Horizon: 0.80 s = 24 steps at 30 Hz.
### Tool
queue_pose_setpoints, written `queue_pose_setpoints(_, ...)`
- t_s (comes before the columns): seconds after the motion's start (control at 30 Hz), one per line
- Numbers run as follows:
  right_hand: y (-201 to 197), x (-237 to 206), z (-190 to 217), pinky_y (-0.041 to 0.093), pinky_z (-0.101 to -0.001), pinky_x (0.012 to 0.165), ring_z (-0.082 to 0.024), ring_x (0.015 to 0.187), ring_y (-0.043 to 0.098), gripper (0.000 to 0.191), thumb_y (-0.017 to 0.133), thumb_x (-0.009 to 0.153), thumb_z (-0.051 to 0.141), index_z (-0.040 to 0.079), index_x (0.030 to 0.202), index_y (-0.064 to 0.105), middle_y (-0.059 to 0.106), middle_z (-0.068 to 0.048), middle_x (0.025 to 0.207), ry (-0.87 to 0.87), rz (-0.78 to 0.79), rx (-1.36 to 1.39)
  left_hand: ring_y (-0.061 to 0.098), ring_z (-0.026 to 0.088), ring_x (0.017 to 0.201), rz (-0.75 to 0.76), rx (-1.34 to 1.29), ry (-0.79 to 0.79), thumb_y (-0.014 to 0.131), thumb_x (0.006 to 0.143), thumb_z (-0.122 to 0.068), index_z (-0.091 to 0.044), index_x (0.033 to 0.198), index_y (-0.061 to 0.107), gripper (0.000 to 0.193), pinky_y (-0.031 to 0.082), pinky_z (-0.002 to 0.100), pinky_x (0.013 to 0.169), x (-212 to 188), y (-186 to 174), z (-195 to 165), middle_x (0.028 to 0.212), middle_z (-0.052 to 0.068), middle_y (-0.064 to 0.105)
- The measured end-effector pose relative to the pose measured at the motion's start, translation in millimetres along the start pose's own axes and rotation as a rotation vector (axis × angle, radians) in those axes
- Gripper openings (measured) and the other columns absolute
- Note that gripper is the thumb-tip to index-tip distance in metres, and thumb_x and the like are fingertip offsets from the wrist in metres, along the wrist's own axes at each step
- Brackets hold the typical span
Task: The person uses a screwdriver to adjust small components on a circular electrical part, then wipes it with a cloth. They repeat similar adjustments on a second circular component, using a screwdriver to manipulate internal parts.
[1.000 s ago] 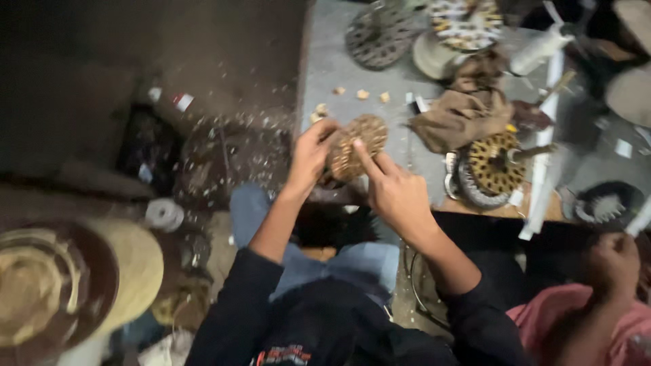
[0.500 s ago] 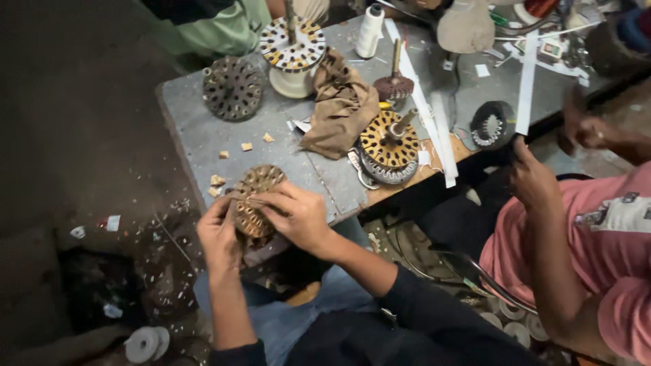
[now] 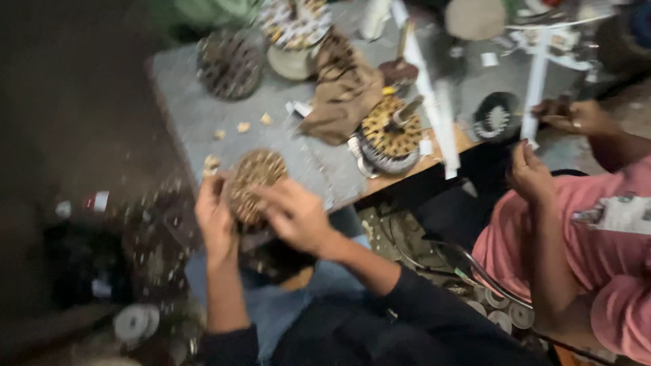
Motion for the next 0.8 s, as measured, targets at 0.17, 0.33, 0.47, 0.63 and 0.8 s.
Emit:
queue_pose_setpoints(0.17,-30,-9,-46,0.047,-0.0291,0.076,-0.011,0.084,0.053,0.022,0.075,0.096,0.018,0.002,0.099,0.059,0.057,0.000,0.089,0.135,-0.130,0.145,0.065,0.013,0.104,-0.216,-0.016,-0.135,0.061,0.102,-0.026,-0.009,0.133,0.053,0.036,0.059,0.030,0.082,3,-15,10,0.120,0.002,0.060)
queue_pose_setpoints(0.33,-27,-18,-89,0.027,-0.0221,0.051,-0.003,0.055,0.038,0.058,0.035,0.108,0.044,0.003,0.095,0.075,0.049,0.008,0.066,0.497,0.015,0.414,0.063,0.013,0.106,-0.061,-0.123,-0.025,0.061,0.105,-0.026,-0.005,0.129,0.065,0.032,0.051,0.027,0.090,5,-2,-7,0.125,0.003,0.067)
queue_pose_setpoints(0.47,-53,-4,-92,0.031,-0.0296,0.058,-0.010,0.062,0.040,0.044,0.053,0.112,0.037,0.001,0.101,0.076,0.047,0.000,0.070,0.422,-0.097,0.004,0.060,0.011,0.109,-0.040,-0.141,0.067,0.064,0.106,-0.014,-0.003,0.121,0.066,0.018,0.049,0.027,0.097,4,1,-10,0.125,0.005,0.067)
queue_pose_setpoints(0.63,-74,16,-83,0.048,-0.0450,0.067,-0.032,0.070,0.064,0.037,0.057,0.111,0.034,-0.002,0.103,0.063,0.067,-0.017,0.079,0.320,-0.227,-0.461,0.059,0.011,0.108,-0.082,-0.218,0.098,0.068,0.103,-0.004,-0.005,0.116,0.060,0.015,0.049,0.028,0.099,6,-1,-3,0.123,0.005,0.066)
queue_pose_setpoints(0.8,-74,18,-51,0.050,-0.0443,0.074,-0.035,0.086,0.065,0.030,0.063,0.108,0.024,-0.002,0.093,0.067,0.069,-0.018,0.100,0.098,-0.232,-0.553,0.063,0.012,0.113,-0.038,-0.289,0.004,0.063,0.104,-0.011,-0.001,0.128,0.064,0.026,0.050,0.029,0.101,4,1,-2,0.125,0.006,0.068)
Point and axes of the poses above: each hand's wrist, its own x-axis towards the middle knuckle, its own y-axis out of the palm, z = x × y, the point moved 10 cm from there along x, towards the middle knuckle
